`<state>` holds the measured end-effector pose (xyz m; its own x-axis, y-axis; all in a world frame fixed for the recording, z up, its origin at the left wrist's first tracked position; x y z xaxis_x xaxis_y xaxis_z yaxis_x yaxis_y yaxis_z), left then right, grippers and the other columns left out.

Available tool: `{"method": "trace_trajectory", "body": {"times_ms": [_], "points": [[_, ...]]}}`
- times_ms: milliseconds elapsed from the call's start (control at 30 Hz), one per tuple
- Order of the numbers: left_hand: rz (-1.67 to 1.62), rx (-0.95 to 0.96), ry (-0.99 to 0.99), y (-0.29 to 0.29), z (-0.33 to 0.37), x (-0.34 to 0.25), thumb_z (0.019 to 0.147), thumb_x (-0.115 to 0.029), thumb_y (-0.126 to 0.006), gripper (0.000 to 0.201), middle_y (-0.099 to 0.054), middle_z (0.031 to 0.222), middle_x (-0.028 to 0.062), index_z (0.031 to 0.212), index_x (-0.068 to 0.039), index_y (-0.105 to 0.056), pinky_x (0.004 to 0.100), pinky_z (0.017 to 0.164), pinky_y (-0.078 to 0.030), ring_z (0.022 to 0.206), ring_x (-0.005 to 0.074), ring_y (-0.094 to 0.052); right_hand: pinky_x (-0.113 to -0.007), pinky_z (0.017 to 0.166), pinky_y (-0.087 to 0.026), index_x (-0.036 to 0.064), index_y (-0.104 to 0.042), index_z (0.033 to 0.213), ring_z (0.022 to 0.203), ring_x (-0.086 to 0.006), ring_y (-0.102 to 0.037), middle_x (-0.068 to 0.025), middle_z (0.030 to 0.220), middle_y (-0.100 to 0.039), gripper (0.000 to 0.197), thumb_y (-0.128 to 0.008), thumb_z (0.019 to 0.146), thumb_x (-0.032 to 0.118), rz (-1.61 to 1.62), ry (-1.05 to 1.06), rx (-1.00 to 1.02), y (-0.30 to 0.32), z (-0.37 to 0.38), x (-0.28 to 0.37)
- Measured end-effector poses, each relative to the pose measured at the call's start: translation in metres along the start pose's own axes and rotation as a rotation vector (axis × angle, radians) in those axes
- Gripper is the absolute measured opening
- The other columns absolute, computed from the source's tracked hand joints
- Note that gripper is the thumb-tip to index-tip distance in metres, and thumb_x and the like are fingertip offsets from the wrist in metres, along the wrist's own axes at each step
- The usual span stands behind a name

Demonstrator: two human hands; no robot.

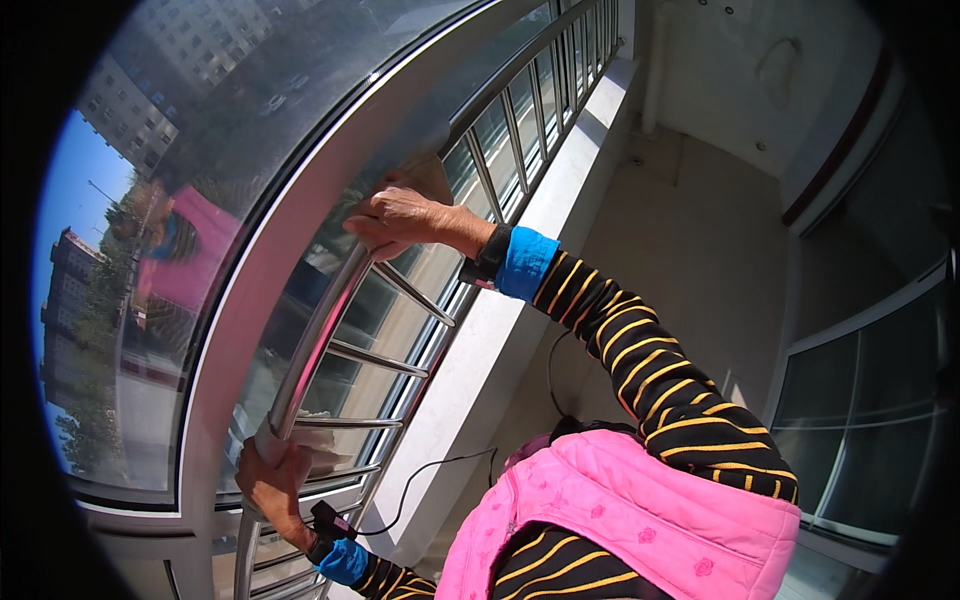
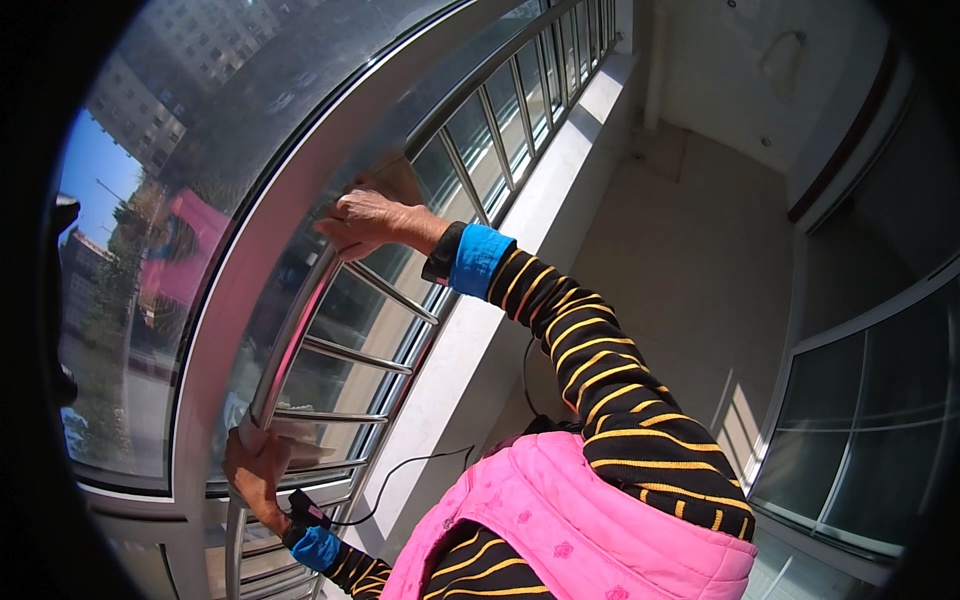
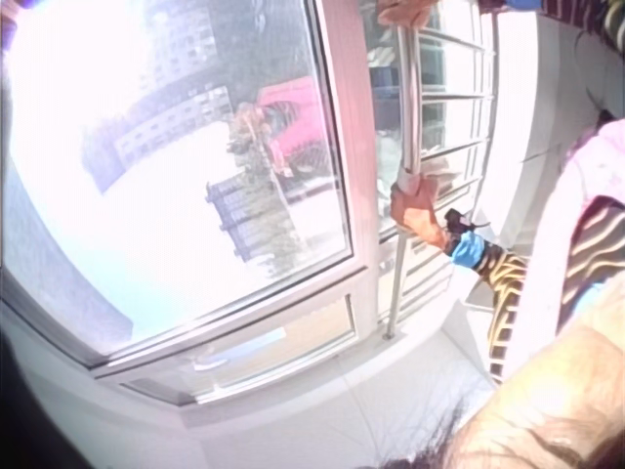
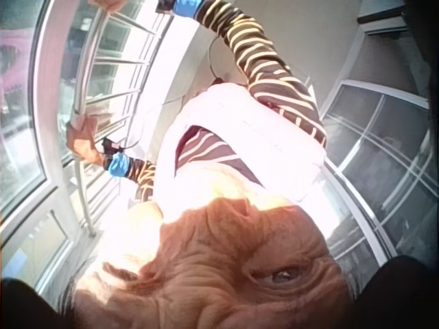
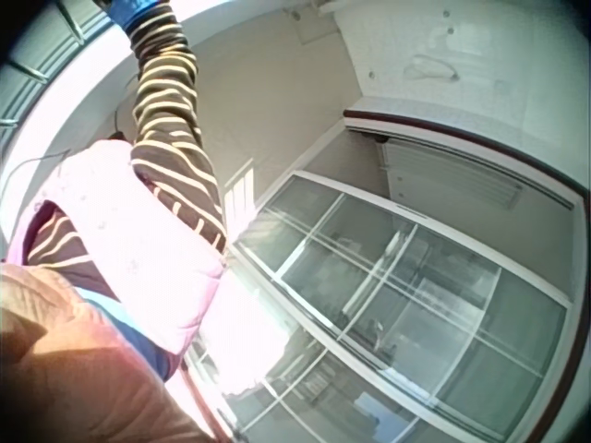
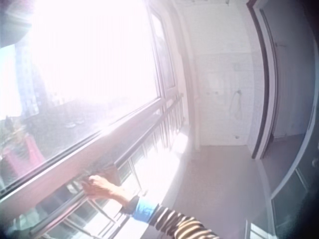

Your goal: The person wipes a curved metal balcony railing with two cloths, moving along the length of the railing and cleaning both sides. The person uses both hands to wipe the railing continuously.

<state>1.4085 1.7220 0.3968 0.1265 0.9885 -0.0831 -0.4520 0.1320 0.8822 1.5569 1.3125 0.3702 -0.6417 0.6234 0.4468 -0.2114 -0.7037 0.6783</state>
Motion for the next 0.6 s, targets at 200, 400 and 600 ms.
{"method": "trace_trajectory", "body": {"times_ms": [200, 400, 600], "points": [[-0.018, 0.038, 0.032, 0.002, 0.002, -0.003, 0.065, -0.033, -0.082, 0.049, -0.068, 0.094, 0.0219, 0.102, -0.005, -0.064, 0.0516, 0.077, -0.050, 0.087, 0.0461, -0.063, -0.043, 0.085, -0.051, 0.0075, -0.072, 0.101, 0.089, -0.0333, -0.067, -0.0139, 0.099, -0.071, 0.031, -0.058, 0.096, 0.035, 0.238, 0.011, -0.377, 0.022, -0.009, -0.001], [0.107, 0.026, 0.029, -0.003, 0.000, 0.001, 0.064, -0.033, -0.083, 0.054, -0.068, 0.094, 0.0229, 0.105, -0.004, -0.063, 0.0511, 0.077, -0.050, 0.087, 0.0468, -0.063, -0.041, 0.083, -0.050, 0.0069, -0.074, 0.086, 0.088, -0.0280, -0.067, -0.0098, 0.088, -0.073, 0.028, -0.058, 0.094, 0.028, 0.106, 0.072, -0.414, 0.052, -0.032, 0.021], [0.068, 0.029, 0.062, -0.003, 0.000, 0.001, 0.064, -0.034, -0.084, 0.057, -0.068, 0.096, 0.0230, 0.109, -0.005, -0.063, 0.0517, 0.079, -0.050, 0.089, 0.0467, -0.064, -0.031, 0.062, -0.049, 0.0028, -0.074, 0.096, 0.059, -0.0176, -0.061, -0.0058, 0.067, -0.066, 0.037, -0.058, 0.100, 0.036, 0.812, 0.146, -0.158, 0.121, -0.112, 0.087]]}}
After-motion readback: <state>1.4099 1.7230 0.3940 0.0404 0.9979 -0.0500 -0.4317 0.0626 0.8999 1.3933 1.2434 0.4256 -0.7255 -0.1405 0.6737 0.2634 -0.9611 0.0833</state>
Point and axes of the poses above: each hand's wrist, its own z-axis towards the middle knuckle, its own y-axis out of the back of the hand, x = y × z, the point moved 2 cm from there along z, towards the middle knuckle
